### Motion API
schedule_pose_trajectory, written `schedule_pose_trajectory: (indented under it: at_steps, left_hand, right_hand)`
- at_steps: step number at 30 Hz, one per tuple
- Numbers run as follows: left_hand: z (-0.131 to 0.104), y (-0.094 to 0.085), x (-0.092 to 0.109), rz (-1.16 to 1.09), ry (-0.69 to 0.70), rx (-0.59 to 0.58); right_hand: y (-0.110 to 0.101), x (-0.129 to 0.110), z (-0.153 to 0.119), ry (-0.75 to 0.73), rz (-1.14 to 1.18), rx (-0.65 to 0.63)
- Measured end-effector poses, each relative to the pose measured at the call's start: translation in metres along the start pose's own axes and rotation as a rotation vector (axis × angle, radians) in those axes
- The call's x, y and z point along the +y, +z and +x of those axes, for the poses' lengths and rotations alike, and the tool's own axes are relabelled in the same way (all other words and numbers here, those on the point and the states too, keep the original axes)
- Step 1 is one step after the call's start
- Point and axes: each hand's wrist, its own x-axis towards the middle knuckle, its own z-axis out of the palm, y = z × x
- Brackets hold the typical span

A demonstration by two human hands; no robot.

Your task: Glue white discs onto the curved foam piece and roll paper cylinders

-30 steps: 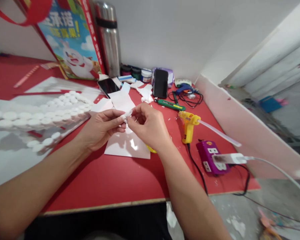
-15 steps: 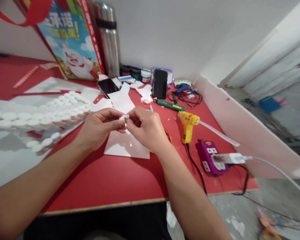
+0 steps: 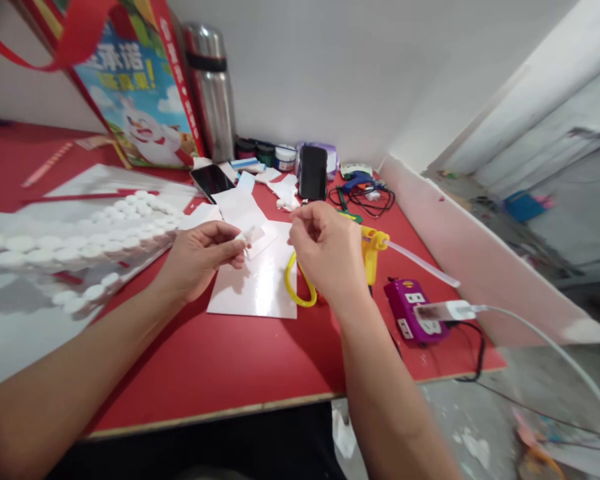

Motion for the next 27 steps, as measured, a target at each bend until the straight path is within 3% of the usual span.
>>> schedule_pose_trajectory:
  at_steps: [4, 9, 12, 18, 22, 27]
  left_hand:
    - [0.002, -0.001, 0.001, -0.032, -0.014, 0.042]
    - [0.001, 0.000, 0.000, -0.093, -0.077, 0.070]
    - [-0.001, 0.001, 0.000, -0.115, -0.105, 0.057]
    - [-0.002, 0.000, 0.001, -0.163, -0.148, 0.013]
    - [-0.001, -0.001, -0.001, -0.183, -0.144, 0.019]
    - [-0.001, -0.001, -0.003, -0.167, -0.157, 0.007]
  right_hand:
    - [-0.019, 0.009, -0.025, 0.047, -0.200, 0.040]
    - [-0.034, 0.029, -0.065, -0.048, -0.595, 0.294]
    - [-0.039, 0.039, -0.075, 0.029, -0.733, 0.278]
    - [-0.051, 0.061, -0.050, 0.316, -0.810, 0.142]
    - [-0.055, 0.076, -0.025, 0.400, -0.789, 0.014]
    - [-0.052, 0.103, -0.017, 0.438, -0.450, 0.146]
